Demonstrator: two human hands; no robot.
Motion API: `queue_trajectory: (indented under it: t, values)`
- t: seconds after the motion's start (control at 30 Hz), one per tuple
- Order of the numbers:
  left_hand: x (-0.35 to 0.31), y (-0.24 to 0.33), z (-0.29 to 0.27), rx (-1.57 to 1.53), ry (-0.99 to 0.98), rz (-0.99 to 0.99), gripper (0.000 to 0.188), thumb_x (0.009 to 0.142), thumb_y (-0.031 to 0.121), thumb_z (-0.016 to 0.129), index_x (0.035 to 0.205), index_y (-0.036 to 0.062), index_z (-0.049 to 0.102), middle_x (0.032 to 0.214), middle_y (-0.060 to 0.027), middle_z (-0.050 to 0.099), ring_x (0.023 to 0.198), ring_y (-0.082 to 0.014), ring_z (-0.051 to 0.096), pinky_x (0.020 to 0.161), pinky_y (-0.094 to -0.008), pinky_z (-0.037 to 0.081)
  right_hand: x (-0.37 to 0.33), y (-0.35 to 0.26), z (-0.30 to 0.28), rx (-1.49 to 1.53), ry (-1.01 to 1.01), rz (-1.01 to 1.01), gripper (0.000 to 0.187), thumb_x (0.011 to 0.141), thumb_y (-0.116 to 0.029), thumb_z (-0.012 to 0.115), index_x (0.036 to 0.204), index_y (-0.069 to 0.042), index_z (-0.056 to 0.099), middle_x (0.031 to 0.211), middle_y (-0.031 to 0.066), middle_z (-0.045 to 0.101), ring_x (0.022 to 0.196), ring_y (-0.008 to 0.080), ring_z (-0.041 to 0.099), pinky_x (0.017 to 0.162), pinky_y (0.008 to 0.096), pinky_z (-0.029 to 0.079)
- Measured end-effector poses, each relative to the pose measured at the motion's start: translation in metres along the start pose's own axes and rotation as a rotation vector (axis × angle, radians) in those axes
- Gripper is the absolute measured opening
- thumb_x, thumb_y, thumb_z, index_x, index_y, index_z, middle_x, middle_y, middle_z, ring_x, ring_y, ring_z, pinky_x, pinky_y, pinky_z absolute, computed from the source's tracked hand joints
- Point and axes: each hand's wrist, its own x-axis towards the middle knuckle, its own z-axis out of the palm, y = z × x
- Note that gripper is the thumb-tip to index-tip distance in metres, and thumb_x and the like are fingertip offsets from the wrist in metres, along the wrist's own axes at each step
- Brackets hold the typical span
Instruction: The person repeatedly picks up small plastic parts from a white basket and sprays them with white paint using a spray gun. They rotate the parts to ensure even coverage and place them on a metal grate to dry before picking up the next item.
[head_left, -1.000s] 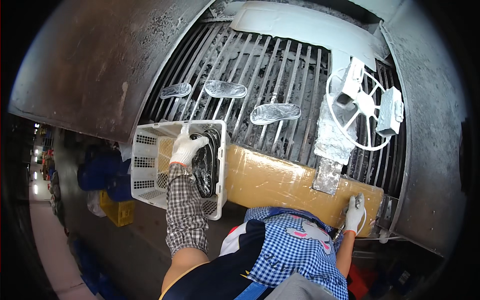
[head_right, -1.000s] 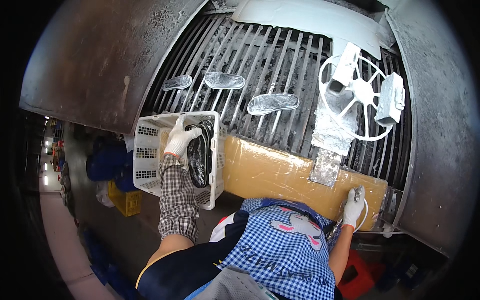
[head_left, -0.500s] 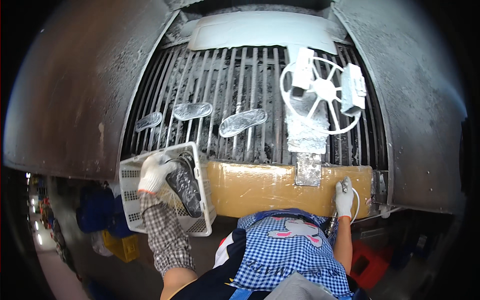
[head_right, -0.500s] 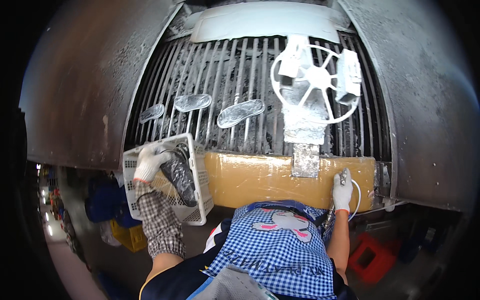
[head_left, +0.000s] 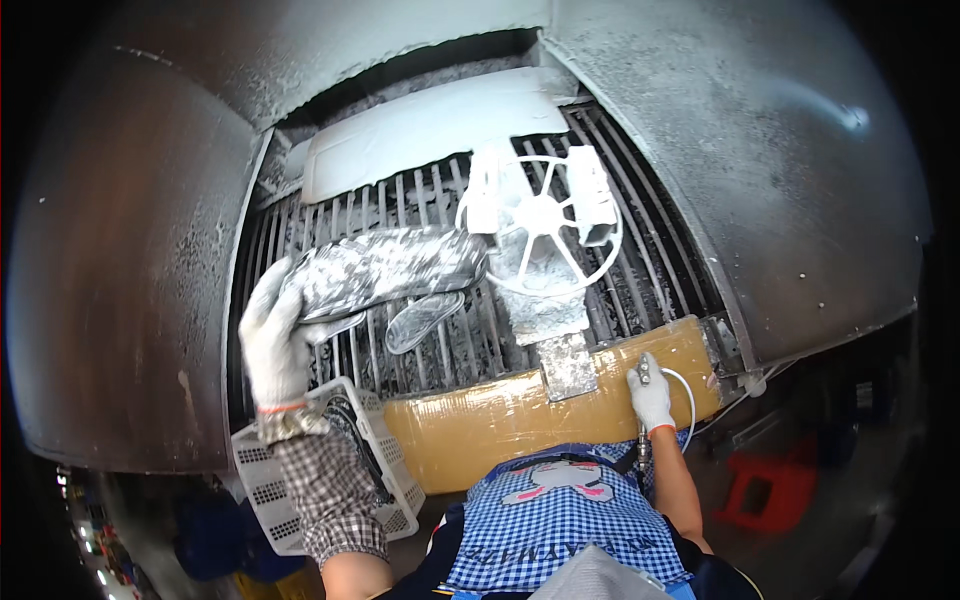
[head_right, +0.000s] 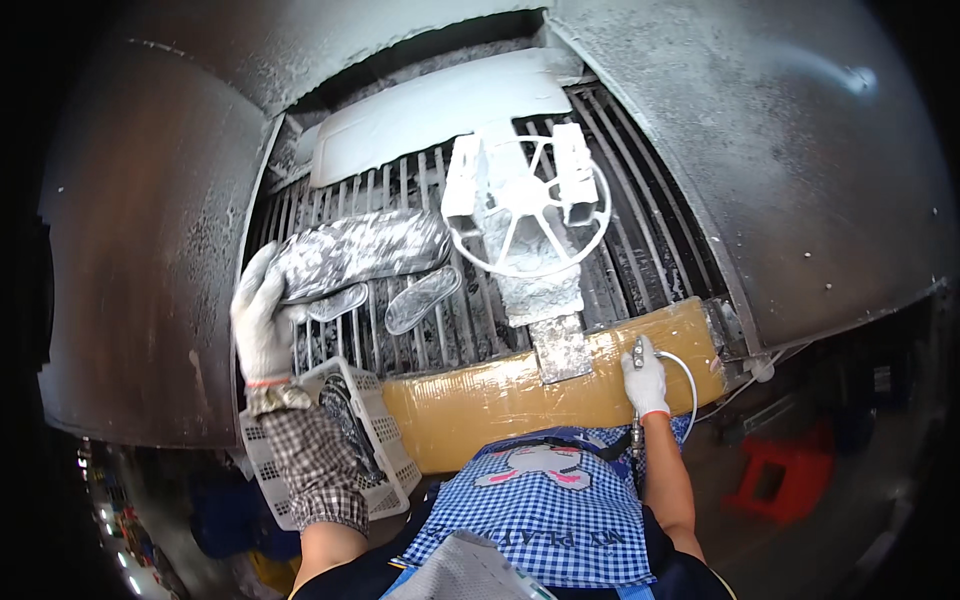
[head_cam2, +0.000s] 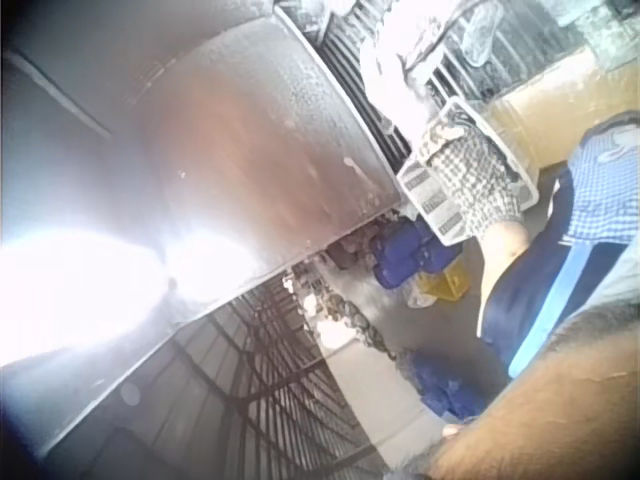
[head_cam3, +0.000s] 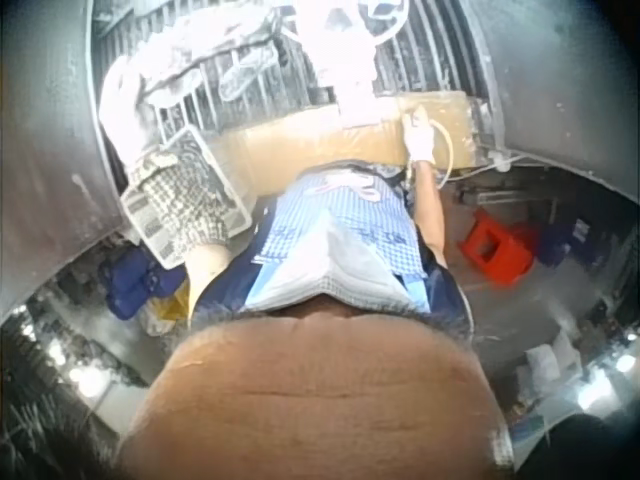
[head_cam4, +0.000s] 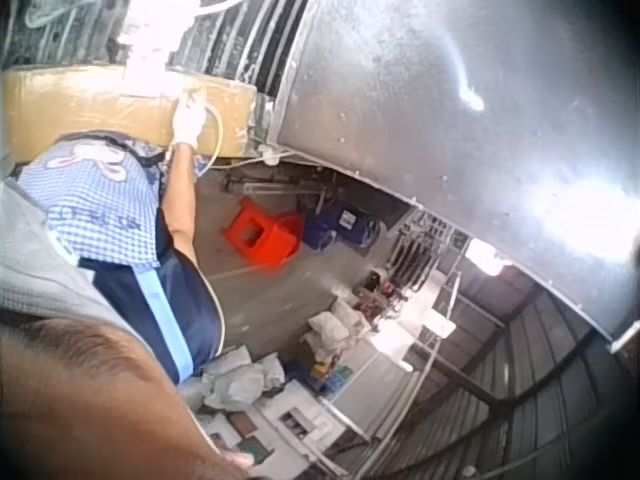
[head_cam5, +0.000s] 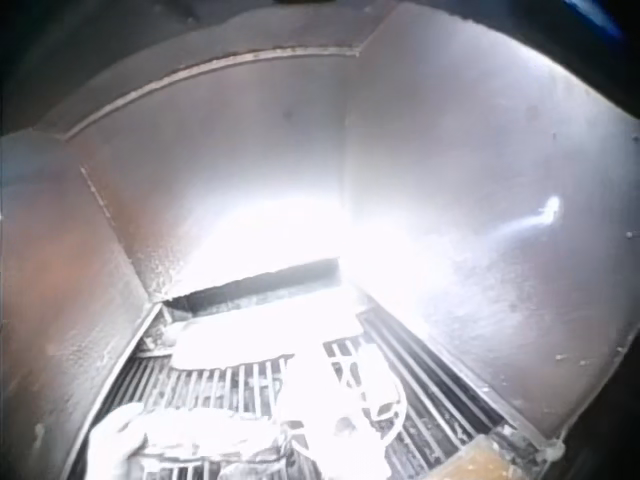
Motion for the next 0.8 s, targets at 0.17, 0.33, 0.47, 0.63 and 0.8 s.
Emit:
queue_trajectory:
  t: [0.17,0.33,0.47,0.63,0.8]
  values:
    - [0.052,-0.027,0.096,-0.182,-0.206,-0.050,0.044,0.103,0.005,0.064,0.144,-0.0076,0.057,0.127,-0.0192,0.072,0.093,-0.0182,0.074,0.060,-0.0263,0.061,0.001,0.009,0.000,-0.018,0.013,-0.026,0.062,0.099,-0.028,0.068,0.155,-0.007,0.051,0.125,0.0306,0.070,0.117,0.0458,0.068,0.103,0.0493,0.052]
    - [0.097,-0.054,0.163,-0.183,-0.269,-0.030,0.043,0.099,0.000,0.065,0.141,-0.0102,0.059,0.120,-0.0201,0.072,0.083,-0.0193,0.075,0.052,-0.0274,0.062,0.003,0.005,-0.001,-0.045,-0.005,-0.007,0.062,0.098,-0.028,0.070,0.154,-0.007,0.052,0.127,0.0300,0.070,0.118,0.0458,0.068,0.103,0.0485,0.052]
    - [0.110,-0.063,0.196,-0.169,-0.273,-0.073,0.045,0.098,-0.001,0.065,0.141,-0.0104,0.059,0.116,-0.0211,0.073,0.078,-0.0207,0.075,0.052,-0.0279,0.064,0.003,0.003,-0.003,-0.022,-0.024,0.025,0.063,0.098,-0.029,0.070,0.155,-0.007,0.052,0.129,0.0307,0.070,0.121,0.0472,0.067,0.104,0.0496,0.052]
    - [0.126,-0.082,0.205,-0.106,-0.287,-0.101,0.047,0.096,0.000,0.067,0.141,-0.0105,0.060,0.112,-0.0208,0.074,0.075,-0.0205,0.074,0.050,-0.0269,0.062,0.001,0.003,-0.002,-0.040,-0.016,0.007,0.064,0.098,-0.028,0.069,0.155,-0.007,0.050,0.131,0.0313,0.068,0.123,0.0479,0.065,0.106,0.0505,0.051]
    - [0.132,-0.089,0.197,0.044,-0.277,-0.109,0.048,0.097,0.004,0.068,0.143,-0.0108,0.058,0.109,-0.0193,0.075,0.075,-0.0195,0.074,0.049,-0.0257,0.059,-0.003,-0.005,-0.007,-0.036,-0.027,-0.004,0.063,0.099,-0.028,0.068,0.155,-0.006,0.049,0.130,0.0330,0.068,0.123,0.0501,0.064,0.106,0.0525,0.050]
